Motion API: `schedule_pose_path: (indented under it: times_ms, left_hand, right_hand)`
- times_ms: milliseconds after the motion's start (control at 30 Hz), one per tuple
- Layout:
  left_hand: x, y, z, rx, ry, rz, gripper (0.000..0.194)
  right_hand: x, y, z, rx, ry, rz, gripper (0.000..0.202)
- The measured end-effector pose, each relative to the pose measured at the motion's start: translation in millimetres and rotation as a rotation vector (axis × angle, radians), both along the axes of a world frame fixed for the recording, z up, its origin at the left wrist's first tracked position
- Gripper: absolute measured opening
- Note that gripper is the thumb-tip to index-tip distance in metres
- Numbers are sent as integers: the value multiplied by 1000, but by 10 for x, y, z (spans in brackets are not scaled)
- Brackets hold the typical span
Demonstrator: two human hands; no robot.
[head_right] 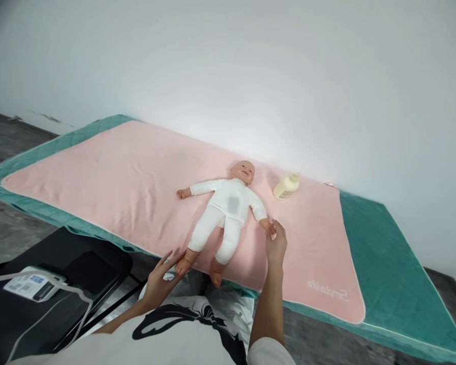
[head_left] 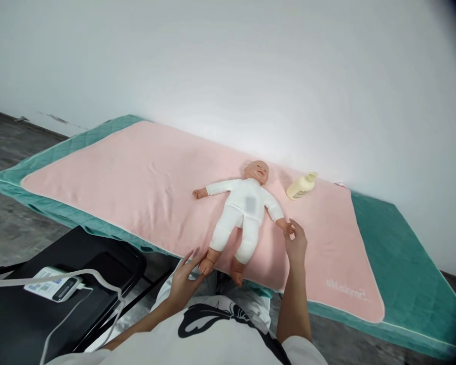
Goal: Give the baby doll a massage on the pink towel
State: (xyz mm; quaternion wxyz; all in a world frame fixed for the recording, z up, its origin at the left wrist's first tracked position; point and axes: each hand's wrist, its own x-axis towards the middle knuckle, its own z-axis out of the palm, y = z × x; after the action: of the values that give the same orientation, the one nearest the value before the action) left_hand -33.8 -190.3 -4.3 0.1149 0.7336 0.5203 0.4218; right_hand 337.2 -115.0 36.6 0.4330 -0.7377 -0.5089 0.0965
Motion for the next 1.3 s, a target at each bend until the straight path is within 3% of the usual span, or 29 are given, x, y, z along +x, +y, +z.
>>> schedule_pose_path:
  times_ms: [200,367,567,800,1033,1300]
  left_hand:
    - [63,136,288,73,-6,-95,47]
    - [193,278,404,99,-60,-99,46]
    - [386,553,502,111,-141,-121,48]
    - [545,793,627,92,-159,-115,51]
    - [567,821,687,84,-142,-116,49]
    - [532,726,651,71,-164,-121,46]
  right_hand:
    - [-138,137,353,117,7,44,50]
    - [-500,236,502,188,28,105,42]
    - [-949,256,453,238,-143,172,38]
    - [-1098,315,335,217,-282,275,40]
    - [-1146,338,285,178,-283,337,40]
    - [-1096,322,319,189,-222,317,39]
